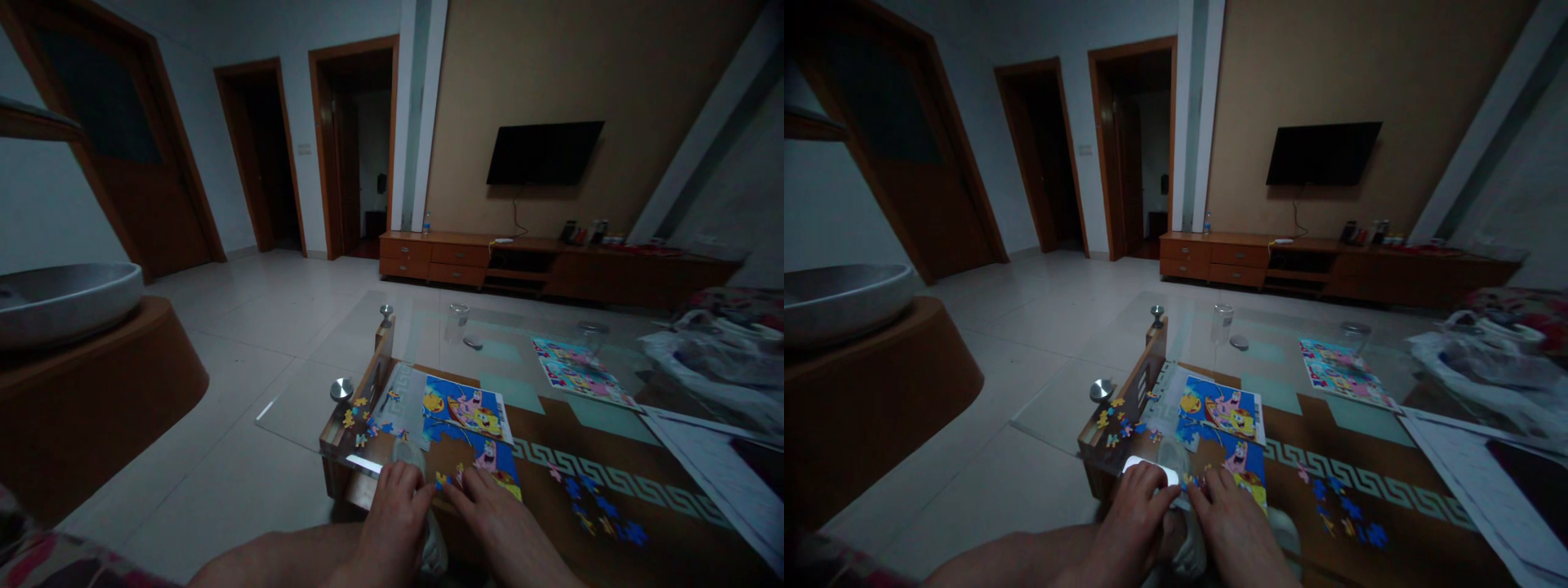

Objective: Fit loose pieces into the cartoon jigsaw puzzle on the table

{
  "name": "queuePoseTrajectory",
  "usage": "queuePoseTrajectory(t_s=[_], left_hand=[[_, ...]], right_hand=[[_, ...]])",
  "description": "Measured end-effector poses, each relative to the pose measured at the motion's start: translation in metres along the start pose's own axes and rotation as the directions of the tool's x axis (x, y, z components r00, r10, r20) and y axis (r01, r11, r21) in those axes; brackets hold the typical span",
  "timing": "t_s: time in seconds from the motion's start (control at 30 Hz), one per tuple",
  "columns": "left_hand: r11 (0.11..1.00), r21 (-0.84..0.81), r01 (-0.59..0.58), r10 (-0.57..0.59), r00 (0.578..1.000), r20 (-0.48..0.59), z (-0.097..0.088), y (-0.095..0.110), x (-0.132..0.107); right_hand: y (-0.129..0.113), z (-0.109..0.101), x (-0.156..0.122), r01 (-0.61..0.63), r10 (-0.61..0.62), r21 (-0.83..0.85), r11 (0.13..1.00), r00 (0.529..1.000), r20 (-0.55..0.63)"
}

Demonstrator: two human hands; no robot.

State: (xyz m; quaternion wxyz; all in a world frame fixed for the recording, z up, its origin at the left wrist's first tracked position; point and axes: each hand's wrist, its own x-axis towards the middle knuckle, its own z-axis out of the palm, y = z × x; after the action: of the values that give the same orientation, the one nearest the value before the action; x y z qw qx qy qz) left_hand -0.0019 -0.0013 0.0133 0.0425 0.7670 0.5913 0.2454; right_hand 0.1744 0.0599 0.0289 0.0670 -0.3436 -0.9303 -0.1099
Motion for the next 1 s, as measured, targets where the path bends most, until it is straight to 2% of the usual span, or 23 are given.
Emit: queuePoseTrajectory(t_s=[0.1,0.17,0.23,0.3,0.37,0.53,0.77,1.0], left_hand=[[0.999,-0.002,-0.05,0.05,0.998,-0.045,0.005,-0.004,-0.003],[0.996,0.007,-0.09,0.091,0.988,-0.125,0.011,-0.007,-0.004],[0.99,0.011,-0.14,0.14,0.967,-0.215,0.016,-0.011,-0.005],[0.983,0.021,-0.182,0.181,0.949,-0.258,0.018,-0.014,-0.004],[0.977,0.043,-0.209,0.213,0.938,-0.275,0.014,-0.016,-0.004],[0.933,0.121,-0.339,0.36,0.876,-0.319,0.003,-0.021,0.0],[0.905,0.167,-0.391,0.425,0.817,-0.39,0.002,-0.023,0.002],[0.9,0.197,-0.389,0.434,0.84,-0.327,-0.007,-0.02,0.002]], right_hand=[[-0.004,-0.01,-0.001,-0.016,0.018,-0.032,0.999,0.998,0.06],[-0.008,-0.016,0.0,-0.028,0.029,-0.014,1.0,0.994,0.101],[-0.012,-0.018,0.001,-0.04,0.039,0.006,0.999,0.991,0.127],[-0.015,-0.018,0.002,-0.044,0.041,0.013,0.999,0.986,0.162],[-0.017,-0.021,0.003,-0.043,0.039,0.014,0.999,0.977,0.208],[-0.019,-0.039,0.002,-0.035,0.026,0.032,0.999,0.966,0.256],[-0.019,-0.059,0.008,-0.015,-0.013,0.068,0.998,0.919,0.395],[-0.018,-0.066,0.008,-0.009,-0.02,0.069,0.998,0.913,0.407]])
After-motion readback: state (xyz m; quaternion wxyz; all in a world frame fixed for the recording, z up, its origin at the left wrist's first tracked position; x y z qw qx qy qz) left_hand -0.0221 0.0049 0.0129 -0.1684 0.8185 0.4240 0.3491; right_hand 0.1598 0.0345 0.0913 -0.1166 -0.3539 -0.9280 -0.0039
